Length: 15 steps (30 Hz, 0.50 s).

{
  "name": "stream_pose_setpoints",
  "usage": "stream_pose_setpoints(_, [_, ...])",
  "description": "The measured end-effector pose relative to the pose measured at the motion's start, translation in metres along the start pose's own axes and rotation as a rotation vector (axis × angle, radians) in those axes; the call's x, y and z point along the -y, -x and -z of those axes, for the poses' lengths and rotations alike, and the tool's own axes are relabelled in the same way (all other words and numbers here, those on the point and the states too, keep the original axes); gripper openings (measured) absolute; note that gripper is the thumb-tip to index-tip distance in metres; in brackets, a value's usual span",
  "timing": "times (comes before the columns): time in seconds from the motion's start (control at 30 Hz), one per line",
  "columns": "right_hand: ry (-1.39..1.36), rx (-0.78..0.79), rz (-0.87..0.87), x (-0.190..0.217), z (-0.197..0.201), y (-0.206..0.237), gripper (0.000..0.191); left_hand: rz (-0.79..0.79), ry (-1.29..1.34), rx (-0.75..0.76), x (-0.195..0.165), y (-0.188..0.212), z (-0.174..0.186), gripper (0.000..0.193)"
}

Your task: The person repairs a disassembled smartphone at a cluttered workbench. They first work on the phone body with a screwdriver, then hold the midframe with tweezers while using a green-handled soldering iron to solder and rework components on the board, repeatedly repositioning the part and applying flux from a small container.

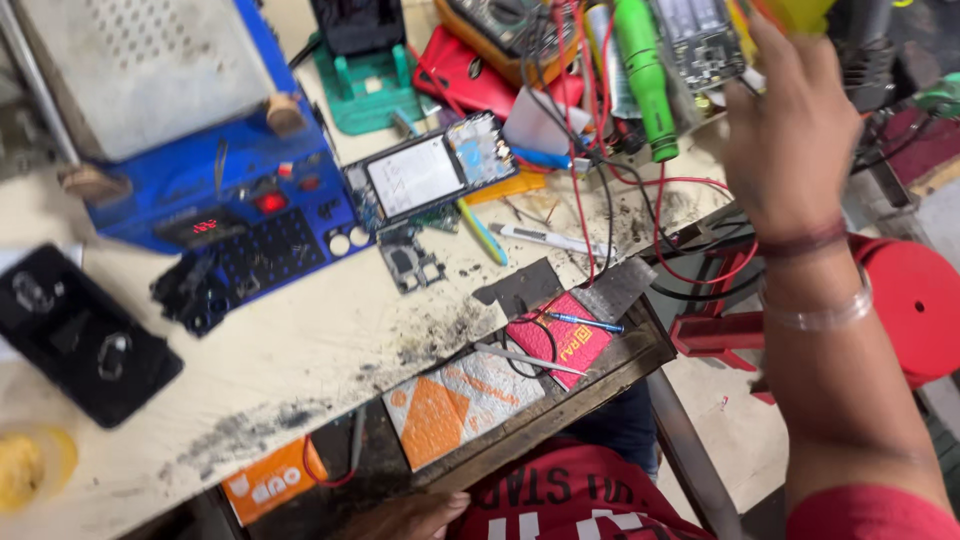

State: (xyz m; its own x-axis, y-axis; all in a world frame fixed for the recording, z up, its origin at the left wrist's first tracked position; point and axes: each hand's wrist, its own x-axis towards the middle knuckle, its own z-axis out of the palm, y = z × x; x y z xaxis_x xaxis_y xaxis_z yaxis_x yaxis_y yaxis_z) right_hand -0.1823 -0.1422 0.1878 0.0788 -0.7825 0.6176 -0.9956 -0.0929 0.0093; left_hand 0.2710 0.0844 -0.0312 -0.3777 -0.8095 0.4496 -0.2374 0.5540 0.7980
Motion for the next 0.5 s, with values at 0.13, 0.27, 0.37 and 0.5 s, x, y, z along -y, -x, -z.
stream_pose_setpoints(0.13, [-0.264, -0.068, -0.089, 0.002, 0.028, 0.124, 0.014, -0.135, -0.329, -0.122, 0.006, 0.052, -0.024, 0.025])
stream_pose_setpoints(0.27, [-0.327, -0.168, -0.22, -0.011, 0.016, 0.253, 0.002, -0.094, -0.495, -0.056, 0.011, 0.091, -0.043, 0.032])
stream_pose_setpoints(0.37, [-0.368, 0.083, -0.477, -0.009, 0.001, 0.324, 0.017, 0.201, -0.624, -0.137, -0.001, 0.107, -0.057, 0.04])
stream_pose_setpoints(0.5, [-0.341, 0.561, -0.551, 0.002, -0.017, 0.365, 0.054, 0.448, -0.74, -0.27, -0.016, 0.101, -0.071, 0.063])
